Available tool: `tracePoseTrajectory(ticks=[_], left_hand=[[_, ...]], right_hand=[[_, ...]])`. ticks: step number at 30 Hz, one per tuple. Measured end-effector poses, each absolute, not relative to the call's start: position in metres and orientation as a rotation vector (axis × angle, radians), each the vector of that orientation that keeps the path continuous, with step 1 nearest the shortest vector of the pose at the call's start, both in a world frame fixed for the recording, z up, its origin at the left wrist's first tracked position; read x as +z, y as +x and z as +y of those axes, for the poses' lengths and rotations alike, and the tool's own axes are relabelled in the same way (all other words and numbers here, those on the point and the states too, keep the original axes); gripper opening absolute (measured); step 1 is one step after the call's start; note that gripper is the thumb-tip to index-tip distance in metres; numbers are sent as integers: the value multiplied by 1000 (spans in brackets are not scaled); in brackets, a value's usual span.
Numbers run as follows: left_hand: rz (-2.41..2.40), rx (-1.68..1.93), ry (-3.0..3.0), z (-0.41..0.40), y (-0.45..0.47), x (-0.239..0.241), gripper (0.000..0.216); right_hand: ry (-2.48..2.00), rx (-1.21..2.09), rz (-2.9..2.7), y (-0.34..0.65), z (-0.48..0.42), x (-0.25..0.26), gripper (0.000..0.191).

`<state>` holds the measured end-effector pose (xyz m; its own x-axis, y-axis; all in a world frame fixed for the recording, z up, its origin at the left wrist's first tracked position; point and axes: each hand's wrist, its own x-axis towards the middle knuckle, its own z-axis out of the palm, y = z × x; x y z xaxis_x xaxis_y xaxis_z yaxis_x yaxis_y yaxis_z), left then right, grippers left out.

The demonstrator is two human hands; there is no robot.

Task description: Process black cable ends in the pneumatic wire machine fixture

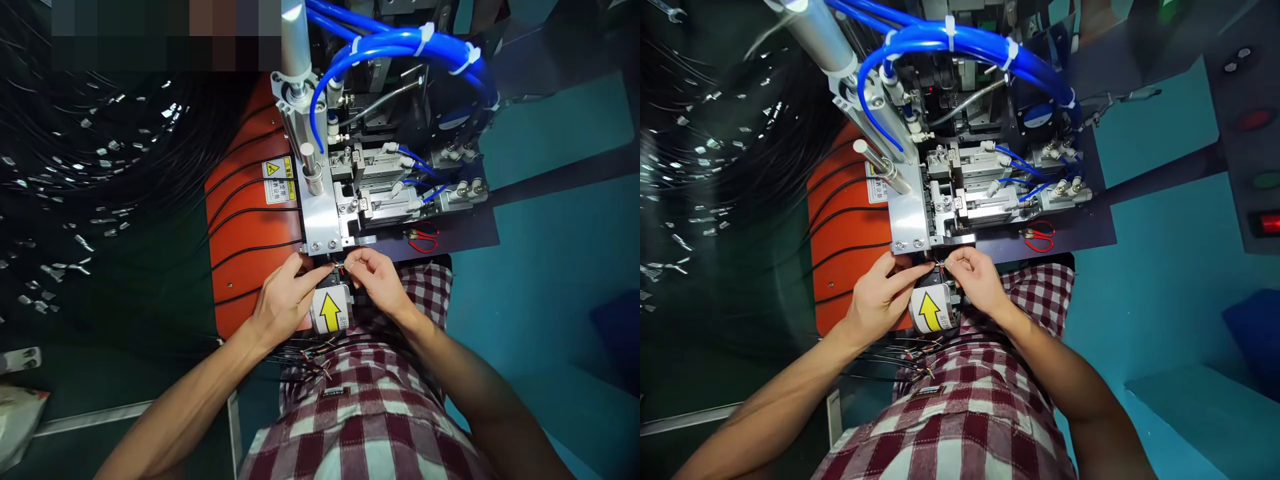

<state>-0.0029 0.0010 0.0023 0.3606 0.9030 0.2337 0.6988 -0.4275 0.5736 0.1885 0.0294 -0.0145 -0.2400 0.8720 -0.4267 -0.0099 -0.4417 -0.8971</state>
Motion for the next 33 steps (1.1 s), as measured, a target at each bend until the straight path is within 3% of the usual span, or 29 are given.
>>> tracePoseTrajectory(ticks=[14,25,33], left_hand=[[1438,673,2345,-1,-1,1,32],[1463,643,2411,-1,0,2,31],[1395,680,2375,1,1,6,28]], right_hand=[[-1388,1677,-1162,187,24,-17,20],[-1528,1346,-1473,186,18,-15,16],[-1496,1436,-1421,188,19,-18,17]])
